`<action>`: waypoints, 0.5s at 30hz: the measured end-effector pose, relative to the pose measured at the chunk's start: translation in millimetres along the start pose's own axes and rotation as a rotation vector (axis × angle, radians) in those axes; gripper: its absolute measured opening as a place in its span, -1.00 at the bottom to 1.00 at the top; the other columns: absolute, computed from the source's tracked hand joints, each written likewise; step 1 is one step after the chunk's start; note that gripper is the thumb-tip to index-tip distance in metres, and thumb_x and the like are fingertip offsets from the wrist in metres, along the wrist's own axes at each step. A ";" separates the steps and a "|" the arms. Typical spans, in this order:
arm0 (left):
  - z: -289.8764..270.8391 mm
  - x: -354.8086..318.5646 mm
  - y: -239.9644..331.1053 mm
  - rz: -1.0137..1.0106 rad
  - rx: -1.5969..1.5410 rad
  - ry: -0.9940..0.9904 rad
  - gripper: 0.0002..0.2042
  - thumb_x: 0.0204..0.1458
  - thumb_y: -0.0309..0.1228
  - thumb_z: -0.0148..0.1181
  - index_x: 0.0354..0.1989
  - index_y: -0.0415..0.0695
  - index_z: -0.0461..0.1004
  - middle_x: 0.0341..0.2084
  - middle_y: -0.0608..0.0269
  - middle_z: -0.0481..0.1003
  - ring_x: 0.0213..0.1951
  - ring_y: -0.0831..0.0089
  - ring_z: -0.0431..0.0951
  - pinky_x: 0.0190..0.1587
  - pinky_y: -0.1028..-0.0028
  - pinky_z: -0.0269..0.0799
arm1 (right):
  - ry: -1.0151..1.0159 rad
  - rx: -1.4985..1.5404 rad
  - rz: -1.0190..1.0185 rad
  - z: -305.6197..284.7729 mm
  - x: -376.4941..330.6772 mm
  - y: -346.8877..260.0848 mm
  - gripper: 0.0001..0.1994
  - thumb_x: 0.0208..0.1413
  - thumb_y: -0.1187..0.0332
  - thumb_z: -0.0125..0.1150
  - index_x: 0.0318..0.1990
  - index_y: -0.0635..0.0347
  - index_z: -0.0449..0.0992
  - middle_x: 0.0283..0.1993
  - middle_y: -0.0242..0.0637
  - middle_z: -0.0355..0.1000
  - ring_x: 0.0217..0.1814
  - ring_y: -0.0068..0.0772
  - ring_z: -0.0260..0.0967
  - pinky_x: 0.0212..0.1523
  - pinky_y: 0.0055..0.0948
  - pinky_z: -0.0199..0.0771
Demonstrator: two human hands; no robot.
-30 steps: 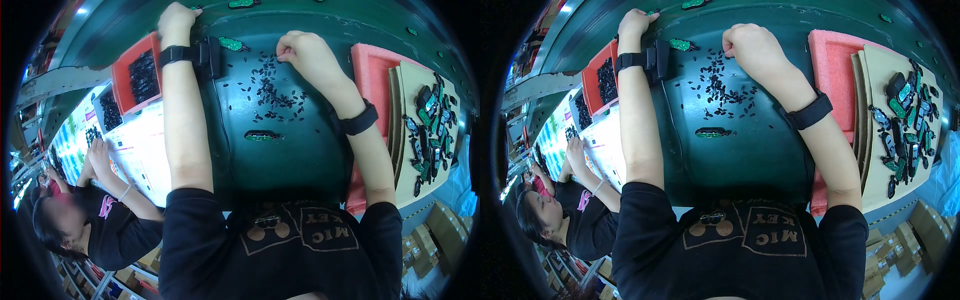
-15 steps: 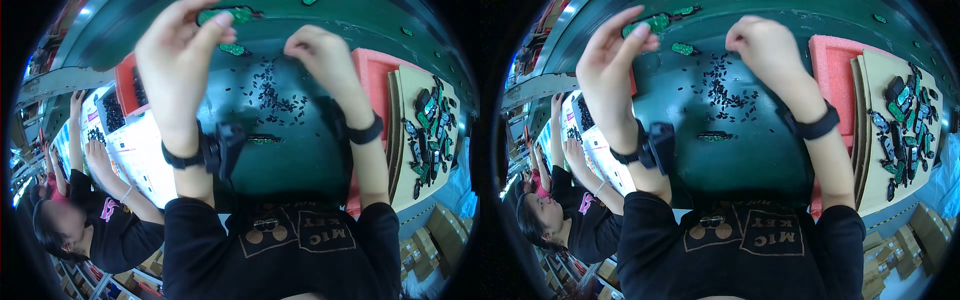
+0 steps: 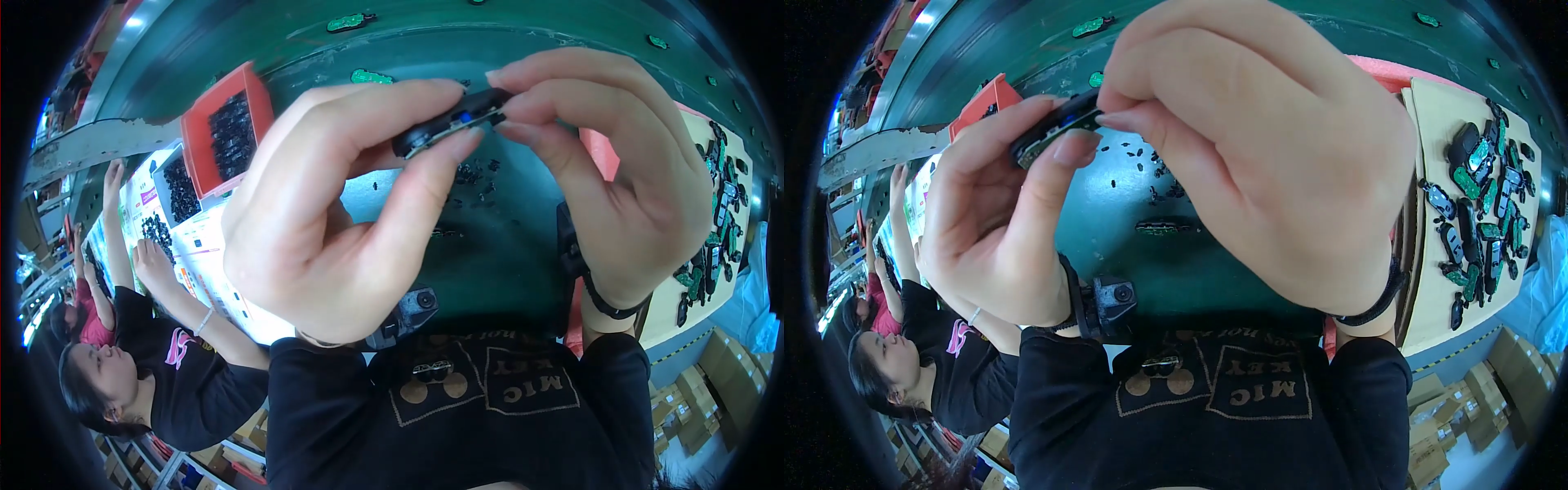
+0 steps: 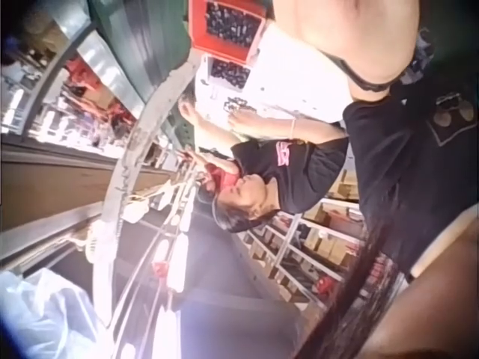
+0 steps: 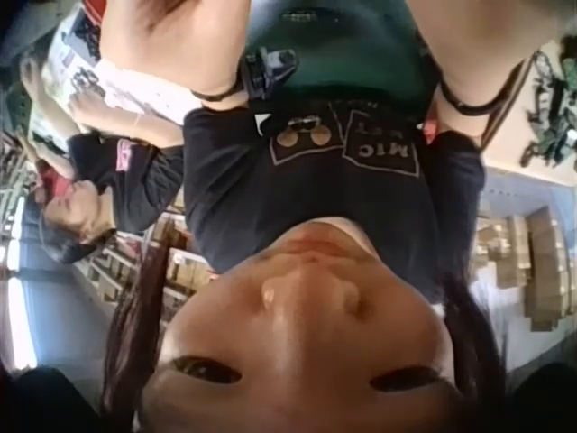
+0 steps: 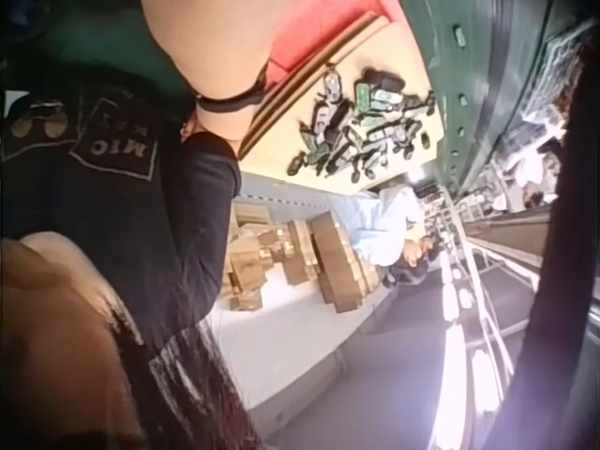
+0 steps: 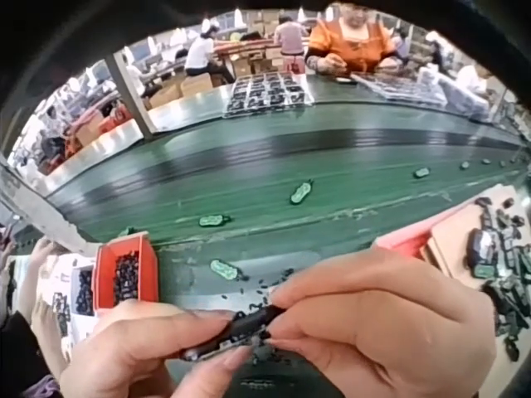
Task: The person picks up a circuit board, presses a small black component onto it by hand, and sets the assembled unit down on the table before repeating the process.
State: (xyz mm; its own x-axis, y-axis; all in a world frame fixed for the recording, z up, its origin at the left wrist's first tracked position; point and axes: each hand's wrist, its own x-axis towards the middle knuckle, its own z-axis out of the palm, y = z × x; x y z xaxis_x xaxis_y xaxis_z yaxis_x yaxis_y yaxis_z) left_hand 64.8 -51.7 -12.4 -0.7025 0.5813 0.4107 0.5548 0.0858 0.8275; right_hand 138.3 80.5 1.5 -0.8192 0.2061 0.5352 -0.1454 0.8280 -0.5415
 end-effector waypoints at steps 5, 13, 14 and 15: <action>-0.6 0.6 -2.4 0.122 0.007 -0.038 -0.76 -0.23 -0.77 0.14 -0.31 -0.46 0.35 -0.42 -0.02 0.46 -0.40 0.38 0.51 -0.25 0.56 0.42 | 0.021 0.058 -0.020 2.0 0.4 1.4 -0.85 -0.32 0.72 0.15 -0.49 0.38 0.44 -0.39 -0.12 0.41 -0.33 -0.35 0.40 -0.34 -0.57 0.38; -1.6 -1.8 -6.4 0.317 0.021 -0.040 -0.73 -0.28 -0.82 0.13 -0.31 -0.50 0.33 -0.39 -0.12 0.41 -0.35 0.27 0.50 -0.24 0.48 0.44 | 0.000 0.262 -0.011 4.0 -6.9 9.4 -0.85 -0.25 0.78 0.06 -0.44 0.44 0.40 -0.36 -0.05 0.37 -0.30 -0.28 0.39 -0.27 -0.48 0.45; -0.8 -2.0 -6.5 0.317 0.020 -0.042 -0.73 -0.28 -0.82 0.13 -0.31 -0.50 0.33 -0.39 -0.12 0.41 -0.35 0.27 0.50 -0.24 0.48 0.44 | 0.011 0.328 0.010 4.7 -8.1 10.0 -0.84 -0.23 0.79 0.04 -0.43 0.45 0.39 -0.35 -0.04 0.36 -0.30 -0.27 0.39 -0.26 -0.46 0.46; 0.5 -2.5 -6.5 0.323 0.031 -0.029 -0.73 -0.28 -0.82 0.13 -0.32 -0.50 0.33 -0.39 -0.12 0.41 -0.35 0.27 0.50 -0.25 0.48 0.45 | 0.012 0.328 0.012 5.1 -9.4 10.6 -0.84 -0.23 0.79 0.04 -0.43 0.45 0.39 -0.35 -0.04 0.36 -0.30 -0.27 0.39 -0.26 -0.46 0.46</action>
State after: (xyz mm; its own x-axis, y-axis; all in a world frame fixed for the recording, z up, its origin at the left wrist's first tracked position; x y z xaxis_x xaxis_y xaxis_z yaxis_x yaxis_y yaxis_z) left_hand 63.2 -53.3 -19.0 -0.4749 0.6051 0.6390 0.7609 -0.0824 0.6436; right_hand 141.6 84.7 -12.6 -0.8154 0.2225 0.5344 -0.3087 0.6139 -0.7265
